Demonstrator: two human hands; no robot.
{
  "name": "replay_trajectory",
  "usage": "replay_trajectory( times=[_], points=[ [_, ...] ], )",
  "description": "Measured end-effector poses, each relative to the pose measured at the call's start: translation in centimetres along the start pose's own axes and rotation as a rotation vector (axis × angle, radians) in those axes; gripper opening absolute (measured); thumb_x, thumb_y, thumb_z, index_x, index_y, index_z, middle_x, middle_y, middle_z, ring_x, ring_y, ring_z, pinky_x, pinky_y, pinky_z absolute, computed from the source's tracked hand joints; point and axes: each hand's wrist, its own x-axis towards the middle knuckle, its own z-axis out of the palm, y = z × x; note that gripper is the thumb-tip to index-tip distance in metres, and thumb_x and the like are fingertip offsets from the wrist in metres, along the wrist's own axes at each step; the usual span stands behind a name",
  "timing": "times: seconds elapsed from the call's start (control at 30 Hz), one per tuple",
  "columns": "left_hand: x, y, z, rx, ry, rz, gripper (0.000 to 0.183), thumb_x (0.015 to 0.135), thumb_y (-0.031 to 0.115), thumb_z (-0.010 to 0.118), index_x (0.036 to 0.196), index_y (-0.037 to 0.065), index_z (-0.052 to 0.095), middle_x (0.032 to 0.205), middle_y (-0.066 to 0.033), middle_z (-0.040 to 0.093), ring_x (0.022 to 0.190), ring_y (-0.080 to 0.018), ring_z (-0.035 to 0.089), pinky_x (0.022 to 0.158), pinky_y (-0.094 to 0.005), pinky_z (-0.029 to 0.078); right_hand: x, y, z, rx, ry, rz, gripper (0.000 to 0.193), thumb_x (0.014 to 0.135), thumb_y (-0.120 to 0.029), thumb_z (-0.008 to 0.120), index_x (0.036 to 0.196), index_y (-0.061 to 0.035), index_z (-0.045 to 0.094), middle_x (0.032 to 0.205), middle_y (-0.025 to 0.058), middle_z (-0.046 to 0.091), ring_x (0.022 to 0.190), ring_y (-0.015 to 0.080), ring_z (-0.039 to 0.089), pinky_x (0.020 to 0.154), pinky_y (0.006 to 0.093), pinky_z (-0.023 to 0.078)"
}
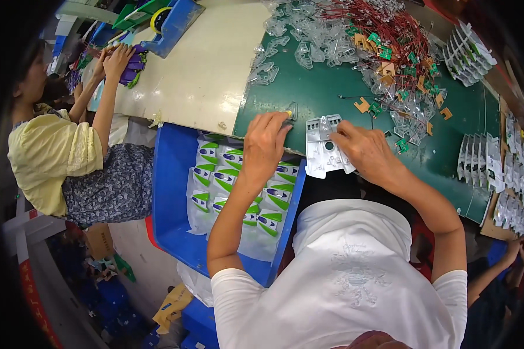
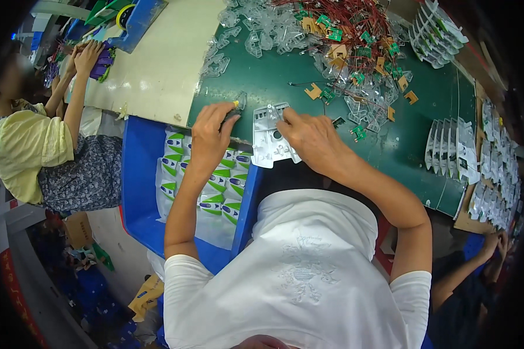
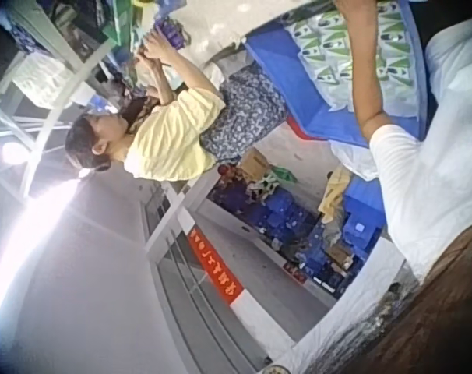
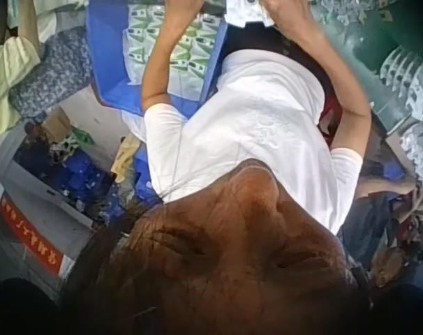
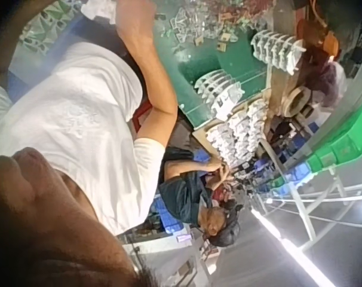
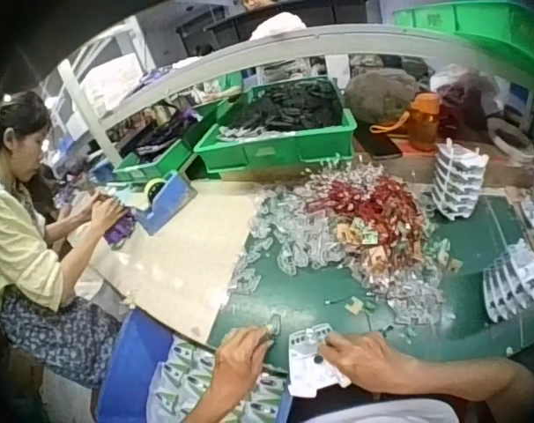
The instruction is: Assembling small electronic or plastic components into plastic housings on a factory assembly line.
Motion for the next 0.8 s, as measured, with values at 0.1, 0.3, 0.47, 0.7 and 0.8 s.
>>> replay_trajectory(
  times=[0.1,0.3,0.47,0.7,0.8],
  points=[
    [-0.5,1.6,0.2,-0.161,0.058,0.038,0.028,0.079,-0.002,0.071,0.106,-0.001,0.064,0.100,-0.0163,0.065,0.093,-0.0353,0.062,0.081,-0.0418,0.051,0.1,0.1,-0.2,0.003,0.031,-0.027,0.022,0.075,0.001,0.062,0.097,-0.0011,0.062,0.091,0.0107,0.057,0.077,0.0292,0.065,0.059,0.0416,0.052],
    [-0.8,3.3,1.5,-0.096,-0.015,0.305,0.029,0.073,-0.006,0.070,0.102,-0.002,0.067,0.101,-0.0137,0.065,0.094,-0.0310,0.065,0.081,-0.0387,0.053,0.2,0.5,-0.3,0.031,0.120,-0.119,0.015,0.075,0.000,0.062,0.090,-0.0008,0.061,0.086,0.0098,0.056,0.071,0.0290,0.063,0.056,0.0419,0.050],
    [-0.1,3.7,1.5,-0.022,-0.087,0.347,0.026,0.073,-0.003,0.065,0.099,-0.003,0.068,0.101,-0.0134,0.065,0.095,-0.0298,0.065,0.084,-0.0388,0.052,-0.2,0.9,0.4,0.022,0.133,-0.112,0.023,0.075,-0.003,0.064,0.098,-0.0038,0.063,0.089,0.0101,0.062,0.076,0.0272,0.065,0.060,0.0381,0.051],
    [-0.7,3.4,2.7,-0.024,-0.078,0.290,0.026,0.077,0.005,0.072,0.101,-0.002,0.068,0.099,-0.0113,0.066,0.097,-0.0282,0.063,0.086,-0.0386,0.050,0.4,0.9,-0.5,0.156,0.194,0.056,0.011,0.080,-0.008,0.067,0.088,-0.0027,0.061,0.086,0.0099,0.057,0.074,0.0293,0.063,0.059,0.0415,0.050],
    [-1.4,3.4,3.8,-0.103,0.034,0.252,0.029,0.075,0.001,0.075,0.103,-0.001,0.069,0.097,-0.0106,0.069,0.094,-0.0284,0.065,0.085,-0.0384,0.050,-0.1,0.8,-1.7,0.204,0.134,0.093,0.019,0.079,-0.013,0.070,0.091,-0.0013,0.062,0.091,0.0116,0.057,0.080,0.0307,0.063,0.066,0.0430,0.051]
  ],
)
